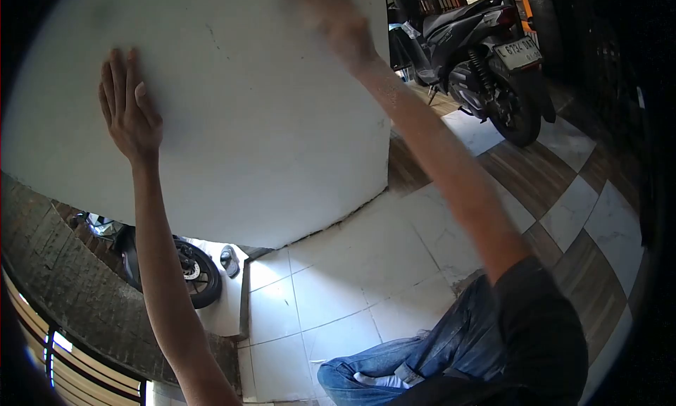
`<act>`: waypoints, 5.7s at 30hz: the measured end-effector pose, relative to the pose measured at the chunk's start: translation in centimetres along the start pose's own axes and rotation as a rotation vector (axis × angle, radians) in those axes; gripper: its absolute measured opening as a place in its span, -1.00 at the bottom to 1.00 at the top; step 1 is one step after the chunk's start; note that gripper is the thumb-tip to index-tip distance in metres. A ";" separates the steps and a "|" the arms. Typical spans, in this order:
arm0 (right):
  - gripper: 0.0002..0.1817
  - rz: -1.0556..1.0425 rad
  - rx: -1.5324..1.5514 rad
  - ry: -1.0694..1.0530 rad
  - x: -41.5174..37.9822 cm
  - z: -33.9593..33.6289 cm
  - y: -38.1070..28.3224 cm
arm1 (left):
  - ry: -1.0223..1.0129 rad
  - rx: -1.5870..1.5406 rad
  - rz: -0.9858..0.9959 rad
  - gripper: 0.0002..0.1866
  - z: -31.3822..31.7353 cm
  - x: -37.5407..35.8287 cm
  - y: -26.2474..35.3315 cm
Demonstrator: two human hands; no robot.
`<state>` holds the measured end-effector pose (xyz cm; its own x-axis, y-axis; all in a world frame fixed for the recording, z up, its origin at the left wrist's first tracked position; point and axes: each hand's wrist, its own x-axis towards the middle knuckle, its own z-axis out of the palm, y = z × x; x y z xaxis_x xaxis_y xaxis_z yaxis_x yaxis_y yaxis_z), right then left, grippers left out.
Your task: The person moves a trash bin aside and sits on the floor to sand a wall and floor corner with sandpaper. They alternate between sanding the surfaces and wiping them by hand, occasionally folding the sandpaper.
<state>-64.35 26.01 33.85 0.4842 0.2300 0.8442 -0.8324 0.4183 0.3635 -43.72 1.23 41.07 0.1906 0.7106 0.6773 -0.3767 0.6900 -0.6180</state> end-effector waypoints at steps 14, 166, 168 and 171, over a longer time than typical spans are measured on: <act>-0.45 0.450 0.077 0.205 -2.0 -2.7 1.2 | -0.008 0.021 -0.023 -0.49 0.1 -0.4 0.2; -0.37 -0.610 -0.088 -0.416 13.3 -0.2 0.7 | -0.092 -0.082 -0.067 -0.45 -0.5 -1.9 -0.5; -0.35 -0.404 -0.271 -0.287 11.2 0.1 2.1 | -0.106 0.077 -0.036 -0.45 -0.4 -1.9 -0.5; -0.34 -0.260 -0.249 -0.265 11.4 0.4 -1.4 | -0.116 -0.016 -0.051 -0.46 -1.0 -1.7 -0.6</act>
<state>-57.75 27.72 43.10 0.5561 -0.1304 0.8208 -0.5859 0.6389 0.4984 -42.92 -0.24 39.88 0.1030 0.6548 0.7487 -0.3549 0.7274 -0.5874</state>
